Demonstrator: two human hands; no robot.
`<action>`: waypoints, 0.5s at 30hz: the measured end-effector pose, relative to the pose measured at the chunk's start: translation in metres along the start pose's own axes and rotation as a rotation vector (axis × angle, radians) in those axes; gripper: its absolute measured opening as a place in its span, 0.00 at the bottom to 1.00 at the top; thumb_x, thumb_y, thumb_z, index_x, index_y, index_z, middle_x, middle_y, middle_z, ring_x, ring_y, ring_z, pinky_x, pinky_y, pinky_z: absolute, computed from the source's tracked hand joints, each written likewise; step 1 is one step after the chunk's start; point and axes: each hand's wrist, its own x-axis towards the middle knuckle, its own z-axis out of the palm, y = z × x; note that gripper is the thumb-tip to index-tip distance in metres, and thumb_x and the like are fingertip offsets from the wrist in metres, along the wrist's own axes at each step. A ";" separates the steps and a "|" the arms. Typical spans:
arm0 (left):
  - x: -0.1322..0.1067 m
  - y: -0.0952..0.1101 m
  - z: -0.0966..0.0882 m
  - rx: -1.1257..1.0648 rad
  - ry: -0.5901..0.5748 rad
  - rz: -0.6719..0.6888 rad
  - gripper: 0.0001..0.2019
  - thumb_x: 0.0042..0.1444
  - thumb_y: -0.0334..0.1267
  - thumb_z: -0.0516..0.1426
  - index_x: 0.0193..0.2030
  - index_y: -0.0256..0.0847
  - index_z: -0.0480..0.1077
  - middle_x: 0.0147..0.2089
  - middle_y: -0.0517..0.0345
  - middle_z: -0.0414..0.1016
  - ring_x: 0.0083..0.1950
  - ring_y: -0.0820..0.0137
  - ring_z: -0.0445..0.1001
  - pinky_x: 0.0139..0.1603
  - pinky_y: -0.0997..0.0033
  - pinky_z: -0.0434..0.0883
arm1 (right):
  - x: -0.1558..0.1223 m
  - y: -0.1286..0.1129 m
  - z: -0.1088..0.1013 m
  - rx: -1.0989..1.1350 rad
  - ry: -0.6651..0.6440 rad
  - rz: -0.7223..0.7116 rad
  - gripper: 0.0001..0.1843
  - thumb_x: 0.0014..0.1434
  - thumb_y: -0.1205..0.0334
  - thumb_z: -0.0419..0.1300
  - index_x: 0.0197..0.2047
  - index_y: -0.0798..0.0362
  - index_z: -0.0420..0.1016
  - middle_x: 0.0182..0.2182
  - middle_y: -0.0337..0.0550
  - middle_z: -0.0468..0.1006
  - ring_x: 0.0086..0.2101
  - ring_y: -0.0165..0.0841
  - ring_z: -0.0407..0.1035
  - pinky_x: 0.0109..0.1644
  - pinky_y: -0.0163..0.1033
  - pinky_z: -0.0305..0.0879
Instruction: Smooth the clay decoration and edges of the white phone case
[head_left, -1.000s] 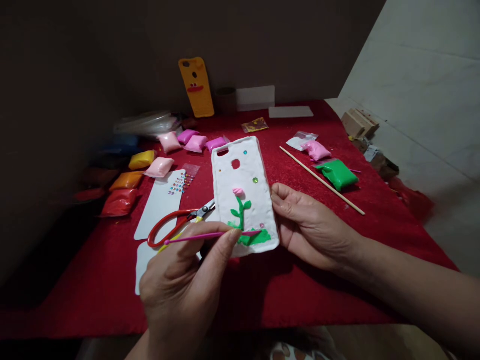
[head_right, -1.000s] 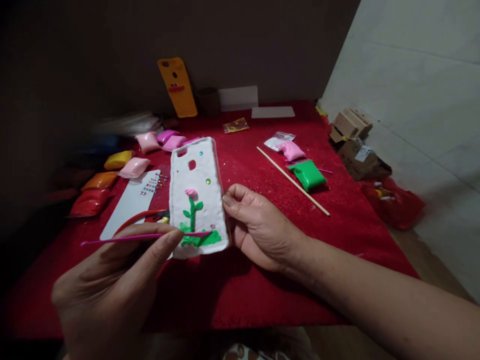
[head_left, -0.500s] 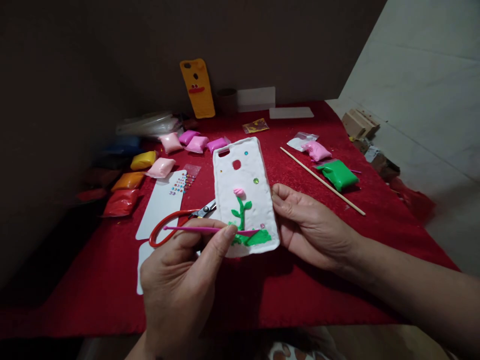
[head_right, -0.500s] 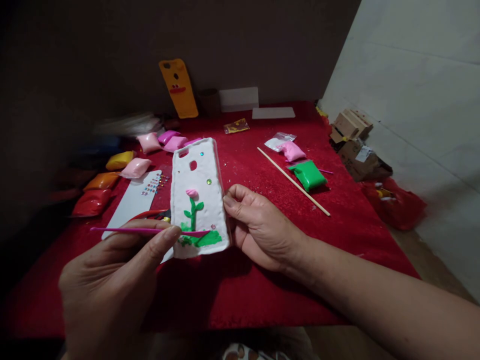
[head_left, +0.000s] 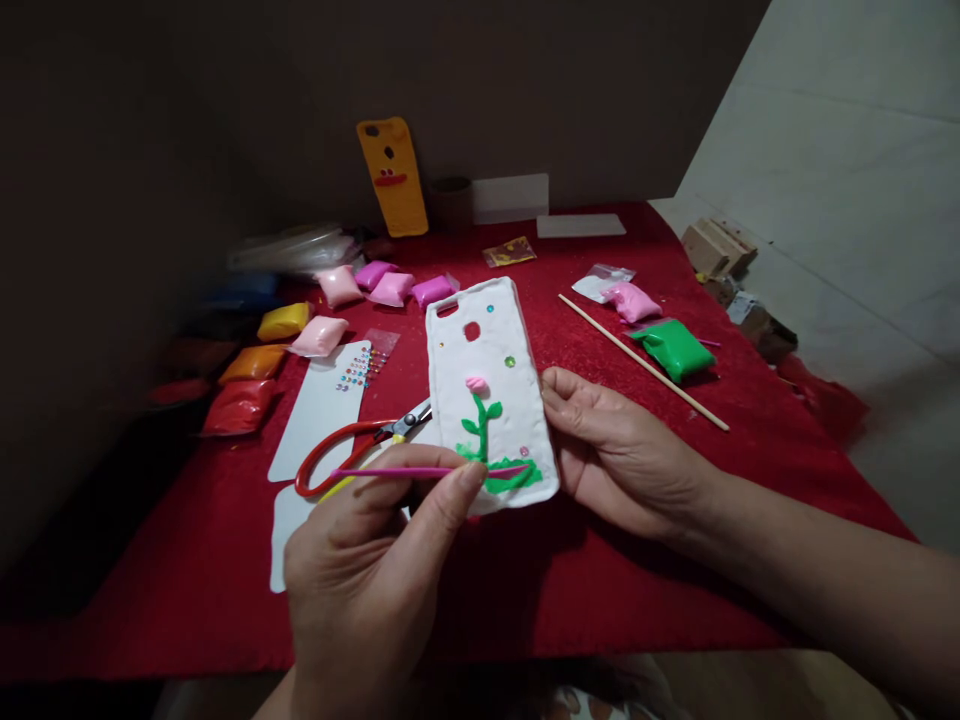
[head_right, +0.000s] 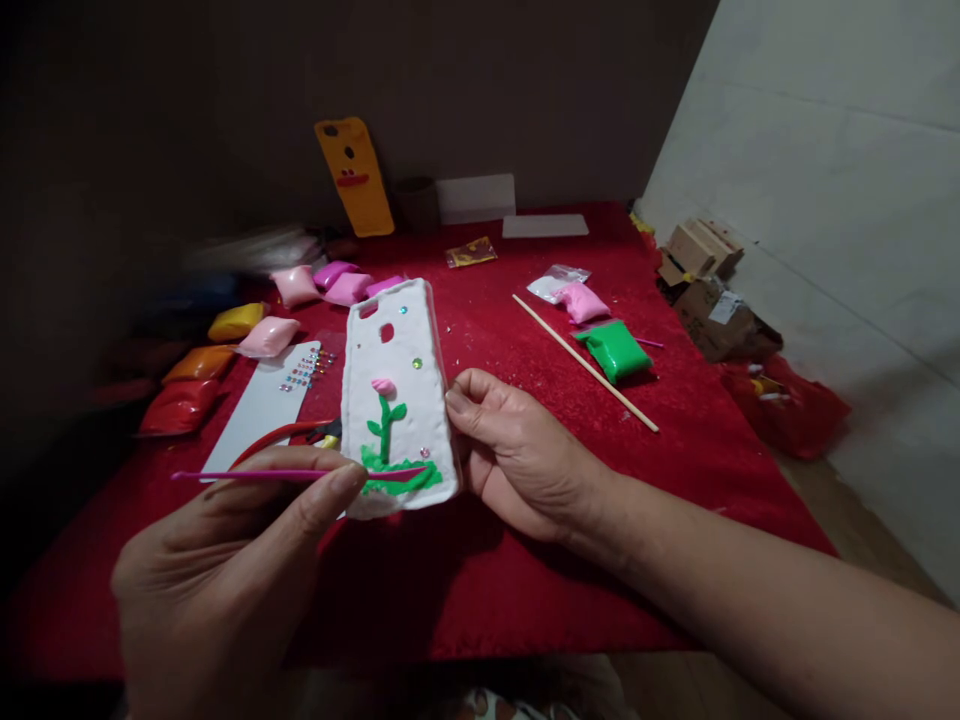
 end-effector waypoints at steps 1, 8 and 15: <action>0.000 -0.001 0.000 0.018 0.000 0.008 0.05 0.53 0.36 0.64 0.30 0.54 0.77 0.29 0.73 0.80 0.28 0.77 0.76 0.27 0.81 0.73 | 0.000 0.000 0.000 -0.003 0.003 0.001 0.04 0.61 0.72 0.57 0.35 0.54 0.67 0.29 0.37 0.75 0.29 0.25 0.72 0.40 0.32 0.71; 0.003 -0.004 -0.001 0.063 0.033 0.025 0.03 0.52 0.37 0.65 0.32 0.53 0.78 0.31 0.68 0.81 0.30 0.71 0.77 0.28 0.73 0.75 | -0.002 0.000 0.003 -0.029 0.003 0.018 0.04 0.59 0.70 0.60 0.36 0.54 0.68 0.32 0.39 0.77 0.33 0.27 0.74 0.43 0.35 0.72; 0.003 -0.003 -0.001 -0.016 0.039 -0.051 0.04 0.50 0.36 0.66 0.29 0.51 0.79 0.31 0.67 0.81 0.29 0.71 0.77 0.27 0.75 0.76 | -0.003 -0.001 0.003 -0.032 0.007 0.025 0.03 0.60 0.70 0.58 0.37 0.54 0.70 0.33 0.40 0.78 0.33 0.28 0.74 0.44 0.35 0.72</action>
